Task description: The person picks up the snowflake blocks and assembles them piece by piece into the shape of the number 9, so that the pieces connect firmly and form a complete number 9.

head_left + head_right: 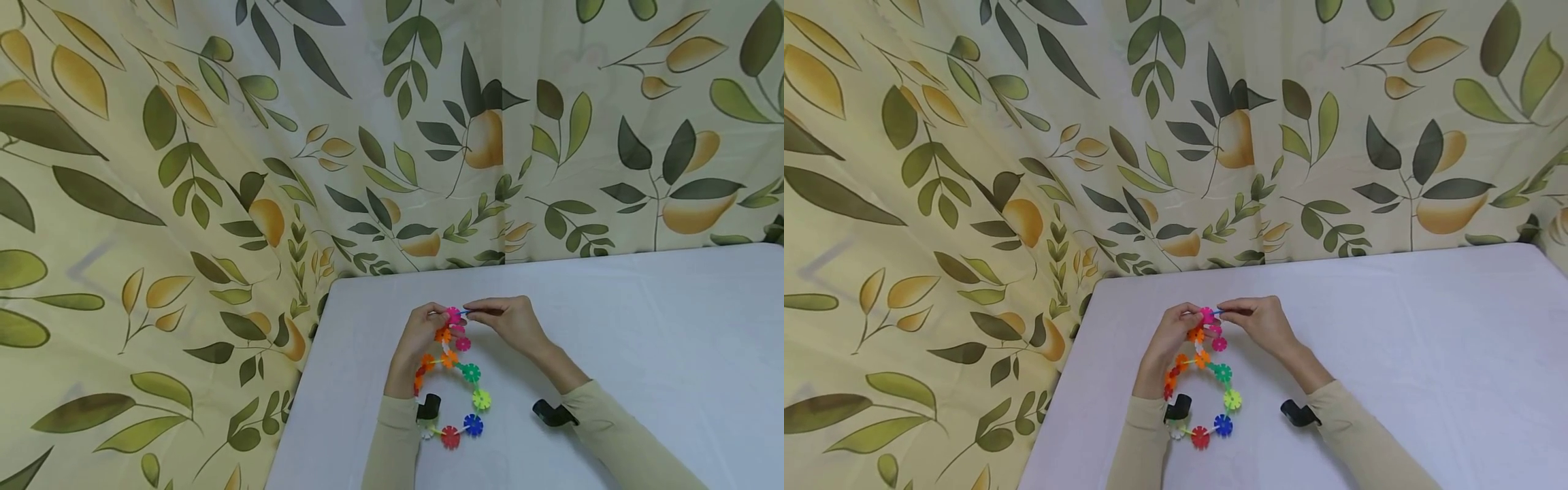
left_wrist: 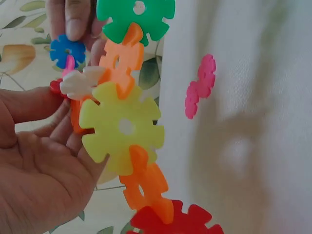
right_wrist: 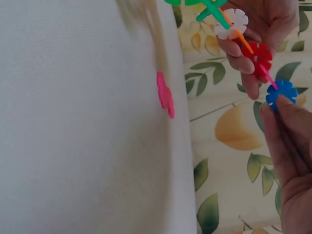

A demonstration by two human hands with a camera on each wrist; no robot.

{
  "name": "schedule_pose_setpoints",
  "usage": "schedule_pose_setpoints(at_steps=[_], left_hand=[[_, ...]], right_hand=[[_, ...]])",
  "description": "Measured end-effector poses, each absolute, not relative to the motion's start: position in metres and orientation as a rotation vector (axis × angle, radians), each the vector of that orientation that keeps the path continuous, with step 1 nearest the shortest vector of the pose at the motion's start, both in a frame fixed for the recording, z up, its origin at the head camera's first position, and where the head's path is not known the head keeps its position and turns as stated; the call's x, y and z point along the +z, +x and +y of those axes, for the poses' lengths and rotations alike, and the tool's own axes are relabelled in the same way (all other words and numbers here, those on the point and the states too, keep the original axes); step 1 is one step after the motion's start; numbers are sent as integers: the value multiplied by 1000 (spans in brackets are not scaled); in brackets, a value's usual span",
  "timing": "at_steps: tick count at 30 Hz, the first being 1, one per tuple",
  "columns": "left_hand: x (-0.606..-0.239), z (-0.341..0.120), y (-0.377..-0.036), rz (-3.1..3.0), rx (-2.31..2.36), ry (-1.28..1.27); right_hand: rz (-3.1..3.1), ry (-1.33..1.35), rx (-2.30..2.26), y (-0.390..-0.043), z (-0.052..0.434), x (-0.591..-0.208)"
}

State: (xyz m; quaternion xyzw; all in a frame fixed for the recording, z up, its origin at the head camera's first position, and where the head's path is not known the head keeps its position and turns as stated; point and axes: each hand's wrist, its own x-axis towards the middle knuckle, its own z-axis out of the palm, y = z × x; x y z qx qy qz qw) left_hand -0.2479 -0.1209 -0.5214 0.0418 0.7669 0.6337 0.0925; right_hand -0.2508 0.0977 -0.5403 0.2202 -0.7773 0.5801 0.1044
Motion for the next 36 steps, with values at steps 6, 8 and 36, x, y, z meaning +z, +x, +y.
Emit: schedule_pose_setpoints(at_steps=[6, 8, 36], left_hand=[[-522, -127, -249, 2200, 1969, 88], [-522, -129, -251, 2168, 1985, 90], [-518, -130, -251, 2200, 1874, 135]], right_hand=[[-2585, 573, 1476, -252, 93, -550], [-2691, 591, 1380, -253, 90, -554], [-2916, 696, 1141, -249, 60, -563]])
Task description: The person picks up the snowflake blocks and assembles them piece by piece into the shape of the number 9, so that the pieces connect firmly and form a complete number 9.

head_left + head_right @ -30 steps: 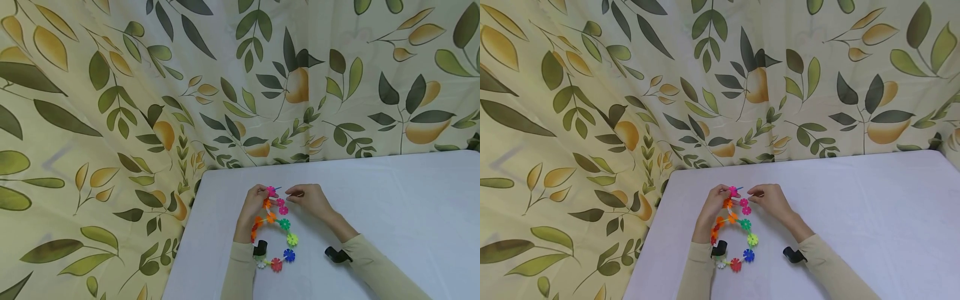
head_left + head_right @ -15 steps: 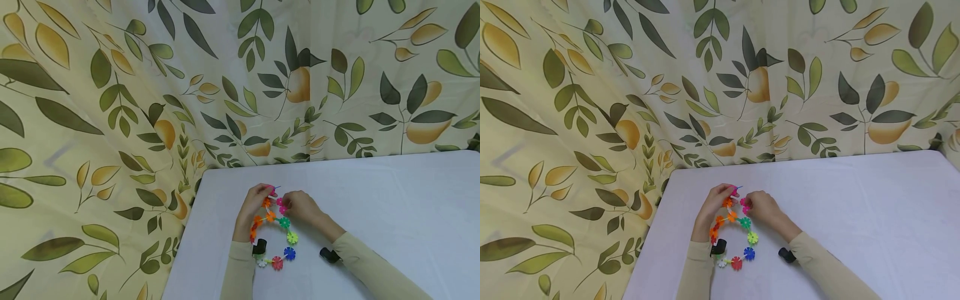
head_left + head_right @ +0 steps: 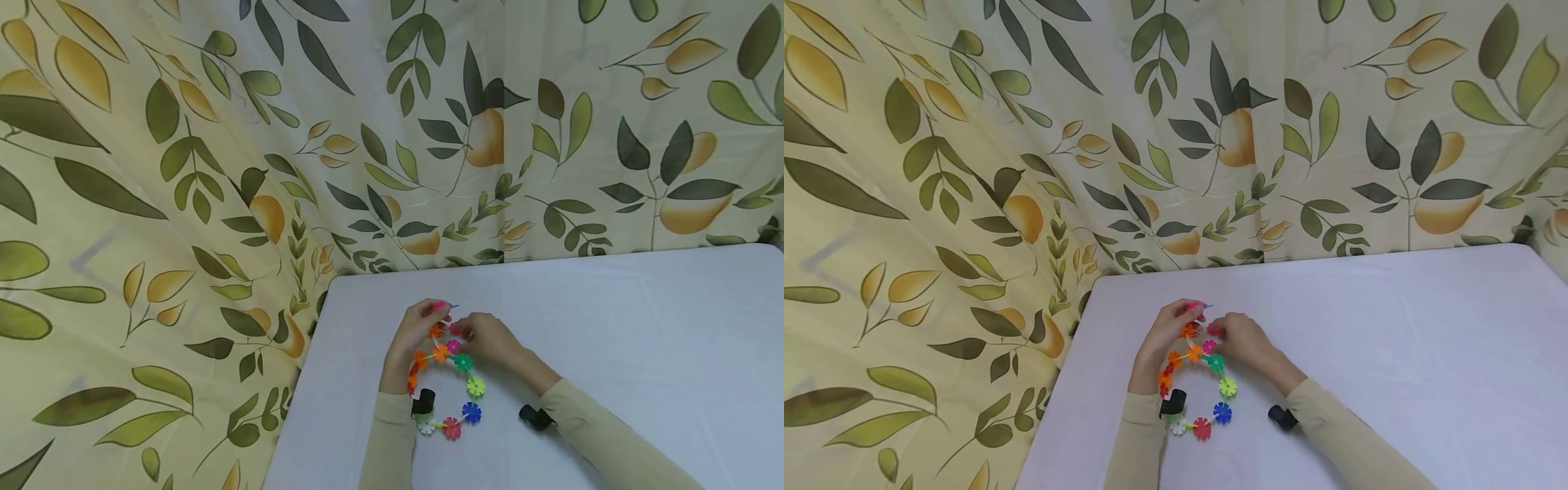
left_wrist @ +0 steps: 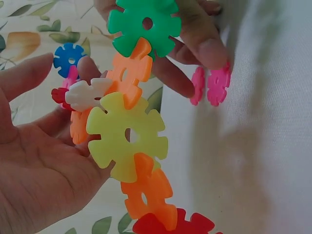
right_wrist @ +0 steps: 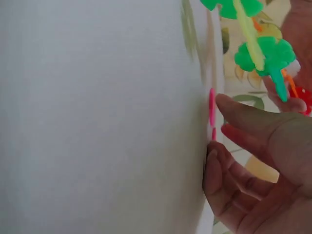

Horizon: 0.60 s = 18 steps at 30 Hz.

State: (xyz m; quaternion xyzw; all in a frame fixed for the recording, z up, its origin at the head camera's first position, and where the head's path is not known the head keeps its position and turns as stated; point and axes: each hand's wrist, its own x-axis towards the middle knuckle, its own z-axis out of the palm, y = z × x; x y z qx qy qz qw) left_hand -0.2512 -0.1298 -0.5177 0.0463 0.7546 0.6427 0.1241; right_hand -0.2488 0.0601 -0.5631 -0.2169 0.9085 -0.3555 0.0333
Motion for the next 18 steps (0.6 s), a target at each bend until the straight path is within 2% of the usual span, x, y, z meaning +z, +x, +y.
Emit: schedule_pose_setpoints(at_steps=[7, 18], left_hand=[[-517, -131, -250, 2169, 1899, 129], [-519, -130, -254, 2193, 1883, 123]], right_hand=[[2815, -662, -1017, -249, 57, -565], [2716, -495, -1436, -247, 75, -559]])
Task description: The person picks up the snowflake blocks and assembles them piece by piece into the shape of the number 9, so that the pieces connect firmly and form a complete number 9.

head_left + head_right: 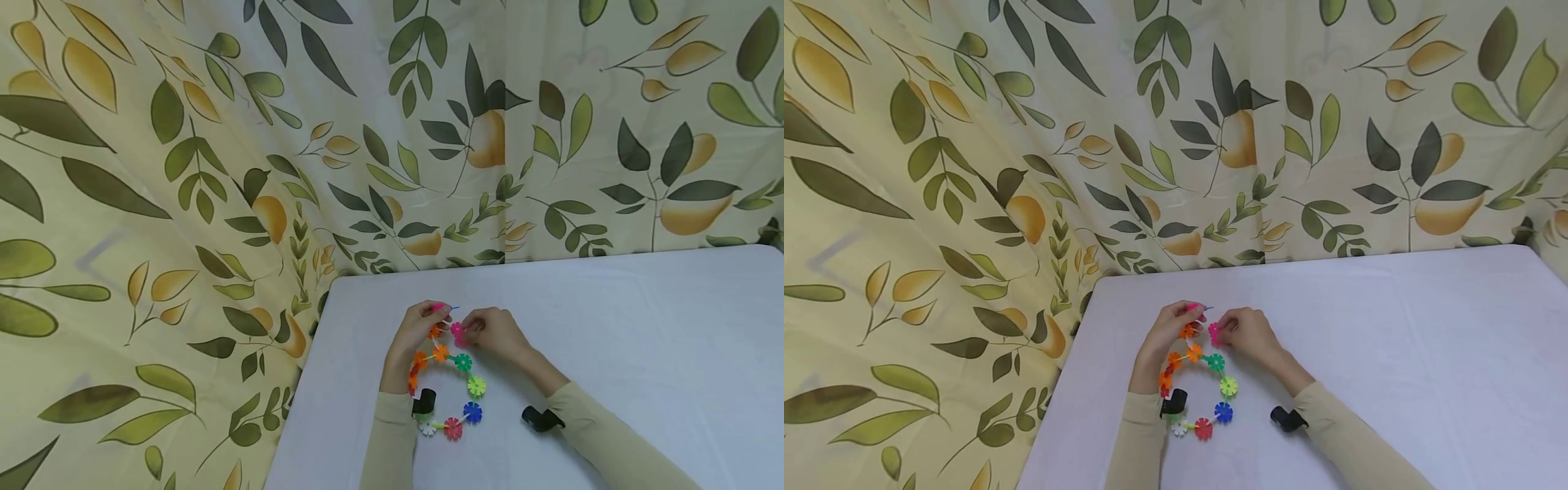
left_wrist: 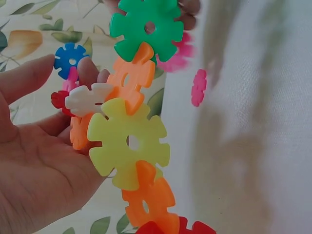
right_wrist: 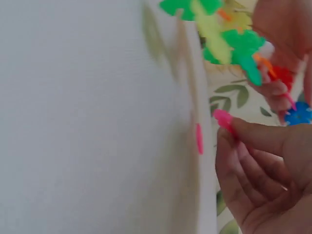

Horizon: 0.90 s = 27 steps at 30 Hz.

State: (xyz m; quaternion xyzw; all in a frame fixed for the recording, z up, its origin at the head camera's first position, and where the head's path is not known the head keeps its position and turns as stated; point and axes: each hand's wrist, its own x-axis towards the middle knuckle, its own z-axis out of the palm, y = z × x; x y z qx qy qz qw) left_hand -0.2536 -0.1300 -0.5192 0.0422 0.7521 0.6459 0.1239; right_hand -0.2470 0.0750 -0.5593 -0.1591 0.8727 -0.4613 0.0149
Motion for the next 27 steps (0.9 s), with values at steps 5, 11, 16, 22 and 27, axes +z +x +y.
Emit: schedule_pose_setpoints(at_steps=[5, 11, 16, 22, 27], left_hand=[[-519, -129, -253, 2183, 1881, 118], [-519, -127, -253, 2147, 1905, 146], [-521, -126, -254, 2113, 1919, 125], [-523, -126, -254, 2083, 1928, 97], [-520, -124, -253, 2055, 1929, 118]], right_hand=[[2618, -330, -1706, -244, 84, -548], [2351, -186, -2057, -242, 92, -535], [2227, -154, -2164, -239, 93, -529], [2195, -125, -2173, -238, 93, -527], [2177, -103, -2205, -239, 93, -526]])
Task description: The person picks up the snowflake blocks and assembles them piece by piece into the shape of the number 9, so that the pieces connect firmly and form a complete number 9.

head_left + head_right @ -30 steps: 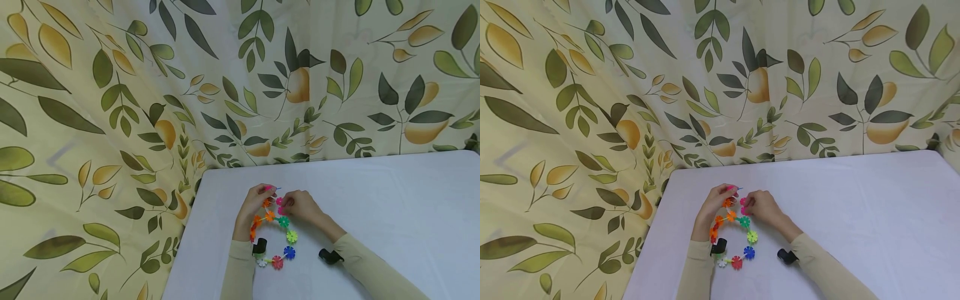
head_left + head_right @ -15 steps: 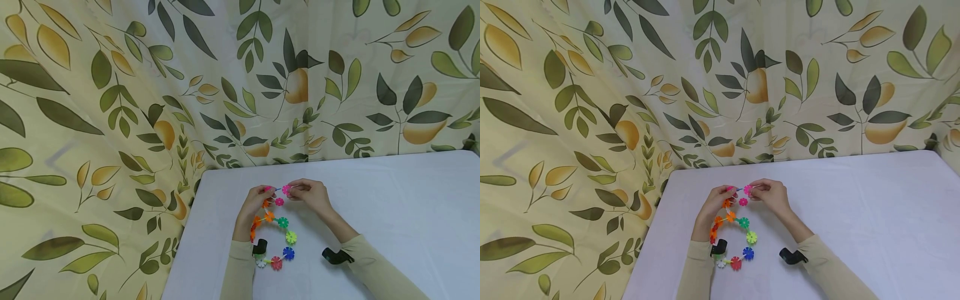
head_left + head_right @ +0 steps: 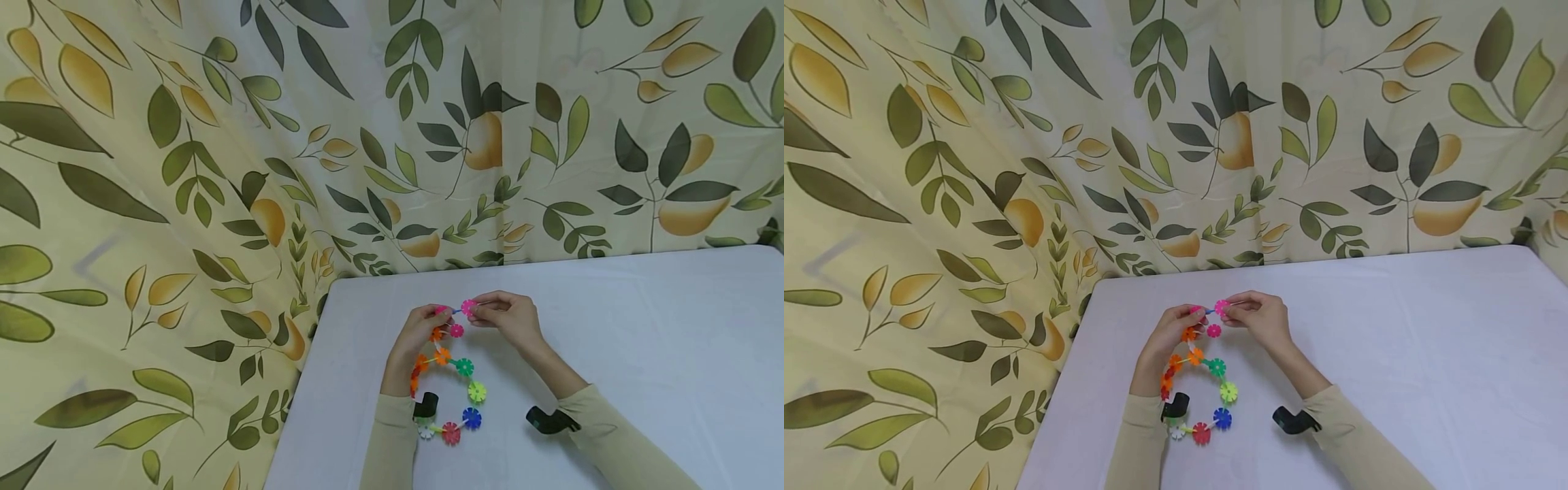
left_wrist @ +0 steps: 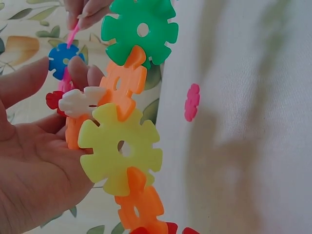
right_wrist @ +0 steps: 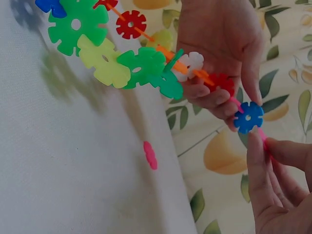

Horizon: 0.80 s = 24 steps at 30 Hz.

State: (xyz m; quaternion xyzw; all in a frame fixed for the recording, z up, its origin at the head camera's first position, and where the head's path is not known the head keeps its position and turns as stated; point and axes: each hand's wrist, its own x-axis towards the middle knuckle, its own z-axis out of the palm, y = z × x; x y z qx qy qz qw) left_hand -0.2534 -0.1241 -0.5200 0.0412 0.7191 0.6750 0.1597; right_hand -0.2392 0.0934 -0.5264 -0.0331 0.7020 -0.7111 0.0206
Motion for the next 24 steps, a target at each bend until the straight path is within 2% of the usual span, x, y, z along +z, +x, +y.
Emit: schedule_pose_setpoints(at_steps=[24], left_hand=[[-521, -115, -251, 2073, 2018, 41]], right_hand=[[2068, -191, -2261, -246, 95, -530]])
